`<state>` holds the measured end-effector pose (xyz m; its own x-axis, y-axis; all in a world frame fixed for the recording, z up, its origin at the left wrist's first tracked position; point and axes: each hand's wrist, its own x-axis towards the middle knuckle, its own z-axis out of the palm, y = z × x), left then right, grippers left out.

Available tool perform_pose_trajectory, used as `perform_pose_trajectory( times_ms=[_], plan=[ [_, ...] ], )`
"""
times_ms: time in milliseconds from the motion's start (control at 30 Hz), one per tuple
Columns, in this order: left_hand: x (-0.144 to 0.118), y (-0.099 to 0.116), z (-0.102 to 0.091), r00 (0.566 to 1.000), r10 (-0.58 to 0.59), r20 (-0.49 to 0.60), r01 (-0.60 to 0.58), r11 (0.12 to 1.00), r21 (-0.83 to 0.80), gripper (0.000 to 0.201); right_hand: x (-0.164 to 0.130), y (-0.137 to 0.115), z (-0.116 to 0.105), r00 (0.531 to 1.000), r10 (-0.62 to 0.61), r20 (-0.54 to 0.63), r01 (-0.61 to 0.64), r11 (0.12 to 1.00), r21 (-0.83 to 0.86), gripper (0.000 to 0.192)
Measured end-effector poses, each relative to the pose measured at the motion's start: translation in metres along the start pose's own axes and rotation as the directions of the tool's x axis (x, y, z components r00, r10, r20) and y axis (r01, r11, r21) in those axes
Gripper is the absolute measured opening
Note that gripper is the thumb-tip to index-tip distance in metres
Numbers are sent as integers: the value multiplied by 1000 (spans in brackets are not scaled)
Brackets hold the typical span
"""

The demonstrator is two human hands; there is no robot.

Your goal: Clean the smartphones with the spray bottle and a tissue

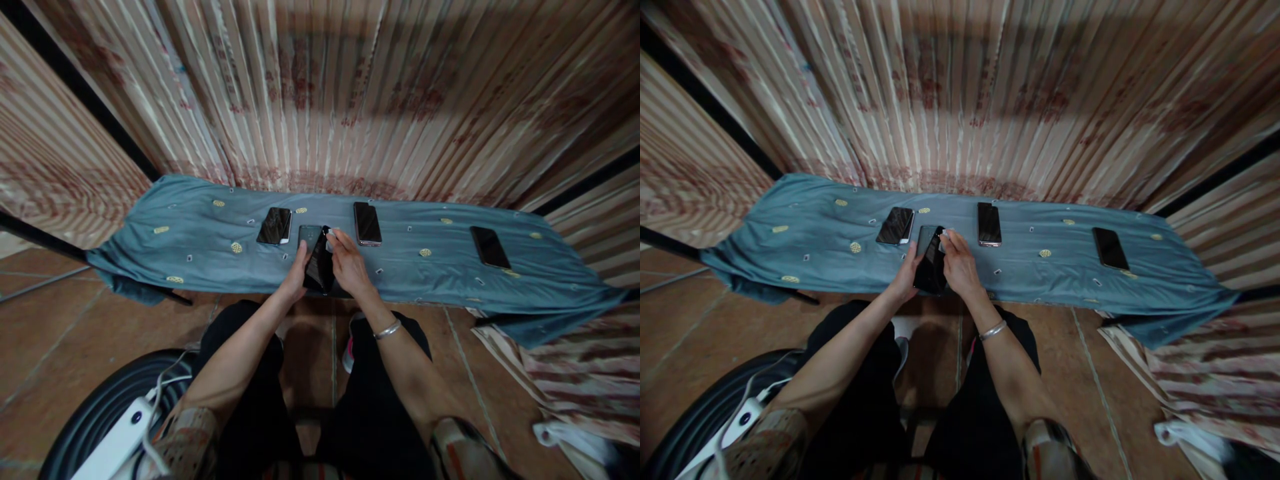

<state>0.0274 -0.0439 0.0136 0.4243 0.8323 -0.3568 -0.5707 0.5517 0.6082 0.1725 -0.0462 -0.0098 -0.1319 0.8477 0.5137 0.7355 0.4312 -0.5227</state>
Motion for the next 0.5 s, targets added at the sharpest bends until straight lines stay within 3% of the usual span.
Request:
perform_pose_trajectory(
  times_ms=[500],
  plan=[
    [2,13,2,998,41,-51,-42,999,-34,61,-7,-24,7,992,-82,100,82,997,0,53]
  ],
)
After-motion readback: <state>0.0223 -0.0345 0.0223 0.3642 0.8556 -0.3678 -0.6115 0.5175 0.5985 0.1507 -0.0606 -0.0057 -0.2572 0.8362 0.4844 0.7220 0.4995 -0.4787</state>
